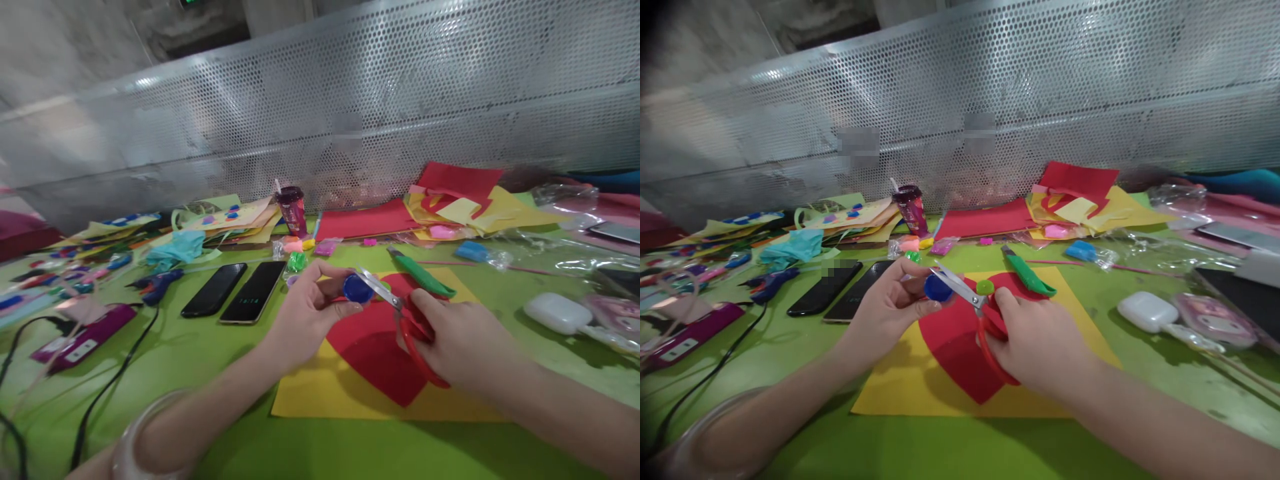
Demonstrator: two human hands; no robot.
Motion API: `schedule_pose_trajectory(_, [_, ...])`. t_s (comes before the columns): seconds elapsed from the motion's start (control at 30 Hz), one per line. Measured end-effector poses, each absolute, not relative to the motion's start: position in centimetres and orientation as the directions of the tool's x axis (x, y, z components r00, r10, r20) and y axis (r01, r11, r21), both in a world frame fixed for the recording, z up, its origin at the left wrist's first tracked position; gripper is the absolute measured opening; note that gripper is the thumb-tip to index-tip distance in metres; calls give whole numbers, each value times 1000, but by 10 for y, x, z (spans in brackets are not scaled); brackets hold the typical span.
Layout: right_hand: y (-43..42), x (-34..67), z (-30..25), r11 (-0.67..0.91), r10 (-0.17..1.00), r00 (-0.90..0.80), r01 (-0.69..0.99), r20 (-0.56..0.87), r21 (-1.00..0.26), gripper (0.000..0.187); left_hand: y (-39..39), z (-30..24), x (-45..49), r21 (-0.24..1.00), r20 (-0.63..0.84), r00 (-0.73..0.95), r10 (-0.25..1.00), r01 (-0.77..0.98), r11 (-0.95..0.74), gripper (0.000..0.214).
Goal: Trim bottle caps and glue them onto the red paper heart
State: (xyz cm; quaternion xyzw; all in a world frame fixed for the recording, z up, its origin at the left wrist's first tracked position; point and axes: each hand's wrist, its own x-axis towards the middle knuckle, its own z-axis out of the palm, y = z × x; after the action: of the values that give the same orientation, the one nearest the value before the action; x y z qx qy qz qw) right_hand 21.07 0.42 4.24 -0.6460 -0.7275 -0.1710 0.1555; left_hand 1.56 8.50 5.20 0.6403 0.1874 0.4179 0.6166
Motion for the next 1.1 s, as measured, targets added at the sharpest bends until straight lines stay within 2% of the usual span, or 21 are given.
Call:
schedule_pose_trajectory(0.13, [10, 220, 41, 178, 902, -56, 952, 428, -249, 20, 86, 53, 16, 941, 316, 589, 744, -293, -167, 28])
schedule_pose_trajectory(0.2, [13, 225, 40, 212, 889, -64, 935, 453, -286, 23, 87, 54, 17, 944, 311, 593, 743, -282, -169, 28])
schedule_pose_trajectory(0.37, [13, 228, 36, 280, 809, -217, 959, 546, -35, 18, 86, 54, 17, 957, 272, 602, 751, -252, -145, 28])
schedule_pose_trajectory(0.47, [11, 227, 35, 243, 760, -252, 965, 599, 98, 15, 84, 53, 17, 955, 281, 614, 738, -252, -154, 27])
schedule_pose_trajectory(0.57, [11, 226, 35, 197, 740, -267, 964, 618, 180, 15, 82, 53, 15, 956, 288, 626, 725, -234, -177, 25])
schedule_pose_trajectory(1.1, [9, 226, 37, 148, 769, -262, 960, 583, 237, 13, 83, 54, 13, 950, 312, 629, 712, -231, -212, 22])
